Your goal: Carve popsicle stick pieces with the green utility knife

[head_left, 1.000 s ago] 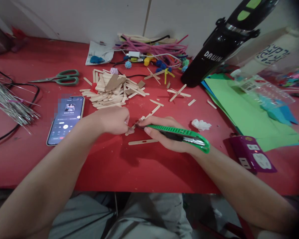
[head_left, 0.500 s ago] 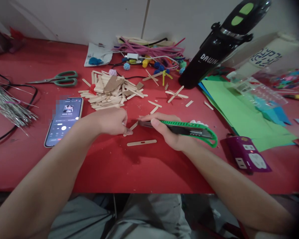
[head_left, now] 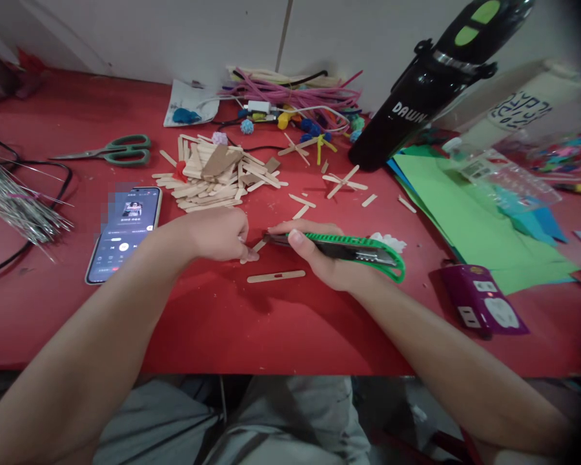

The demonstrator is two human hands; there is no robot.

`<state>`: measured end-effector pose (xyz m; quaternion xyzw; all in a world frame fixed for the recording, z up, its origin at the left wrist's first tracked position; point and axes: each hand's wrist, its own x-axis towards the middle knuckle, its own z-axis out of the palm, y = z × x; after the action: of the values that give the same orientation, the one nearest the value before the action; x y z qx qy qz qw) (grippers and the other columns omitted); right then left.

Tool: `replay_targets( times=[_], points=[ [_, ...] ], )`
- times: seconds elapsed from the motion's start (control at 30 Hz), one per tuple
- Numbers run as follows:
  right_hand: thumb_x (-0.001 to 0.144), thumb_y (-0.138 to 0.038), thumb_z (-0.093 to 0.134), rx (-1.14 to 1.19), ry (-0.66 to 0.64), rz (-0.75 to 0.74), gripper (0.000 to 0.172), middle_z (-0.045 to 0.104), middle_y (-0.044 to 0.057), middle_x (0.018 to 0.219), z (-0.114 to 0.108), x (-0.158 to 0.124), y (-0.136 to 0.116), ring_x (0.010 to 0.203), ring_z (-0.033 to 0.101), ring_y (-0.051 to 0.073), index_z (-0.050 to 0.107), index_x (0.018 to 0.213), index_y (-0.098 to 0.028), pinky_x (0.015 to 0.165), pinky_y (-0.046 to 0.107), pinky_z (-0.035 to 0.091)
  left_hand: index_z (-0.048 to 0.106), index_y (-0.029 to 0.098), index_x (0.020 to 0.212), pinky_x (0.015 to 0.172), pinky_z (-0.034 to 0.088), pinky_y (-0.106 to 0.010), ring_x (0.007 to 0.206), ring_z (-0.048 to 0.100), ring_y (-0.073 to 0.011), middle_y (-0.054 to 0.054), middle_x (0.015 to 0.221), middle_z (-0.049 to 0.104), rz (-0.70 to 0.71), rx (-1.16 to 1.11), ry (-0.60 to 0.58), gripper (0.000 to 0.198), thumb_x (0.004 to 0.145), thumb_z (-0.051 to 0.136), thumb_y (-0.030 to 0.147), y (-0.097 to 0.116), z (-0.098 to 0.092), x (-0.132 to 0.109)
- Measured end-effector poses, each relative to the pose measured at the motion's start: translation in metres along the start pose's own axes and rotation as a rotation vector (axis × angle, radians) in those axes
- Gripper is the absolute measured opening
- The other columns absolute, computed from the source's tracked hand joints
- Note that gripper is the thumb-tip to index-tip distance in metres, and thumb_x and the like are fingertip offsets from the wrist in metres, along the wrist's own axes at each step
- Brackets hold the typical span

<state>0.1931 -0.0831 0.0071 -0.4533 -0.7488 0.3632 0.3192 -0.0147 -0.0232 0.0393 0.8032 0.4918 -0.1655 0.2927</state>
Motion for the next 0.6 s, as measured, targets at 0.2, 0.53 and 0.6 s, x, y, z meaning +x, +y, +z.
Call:
replay_targets(
  times=[0.2, 0.53, 0.6],
  points=[
    [0.097, -0.046, 0.047, 0.003, -0.030, 0.014, 0.034, 0.073, 0.003, 0.109, 0.0001, 0.0005, -0.0012, 0.104, 0.067, 0.019, 0.070, 0.104, -0.023, 0.091, 0.030, 0.050, 0.047, 0.022, 0.061, 0.054, 0.028, -0.031, 0.053, 0.043, -0.0144, -0.001, 0.059, 0.052, 0.008, 0.022, -0.017, 0.036, 0.071, 0.055, 0.055, 0.0017, -0.0018, -0.0016],
    [0.098, -0.042, 0.045, -0.087, -0.038, -0.020, 0.031, 0.073, 0.002, 0.103, -0.0011, 0.0002, -0.0031, 0.098, 0.067, 0.018, 0.069, 0.101, -0.023, 0.084, 0.028, 0.050, 0.048, 0.022, 0.061, 0.053, 0.029, -0.031, 0.054, 0.043, -0.0145, -0.001, 0.060, 0.053, 0.006, 0.011, -0.019, 0.038, 0.069, 0.057, 0.058, 0.0011, -0.0010, 0.0001],
    [0.098, -0.039, 0.046, -0.111, -0.040, -0.056, 0.028, 0.072, 0.003, 0.101, 0.0004, 0.0005, -0.0016, 0.095, 0.067, 0.017, 0.068, 0.101, -0.022, 0.081, 0.027, 0.049, 0.048, 0.022, 0.060, 0.052, 0.028, -0.031, 0.052, 0.040, -0.0139, -0.001, 0.058, 0.050, 0.016, 0.003, -0.017, 0.040, 0.068, 0.057, 0.060, -0.0005, 0.0000, 0.0015]
  ],
)
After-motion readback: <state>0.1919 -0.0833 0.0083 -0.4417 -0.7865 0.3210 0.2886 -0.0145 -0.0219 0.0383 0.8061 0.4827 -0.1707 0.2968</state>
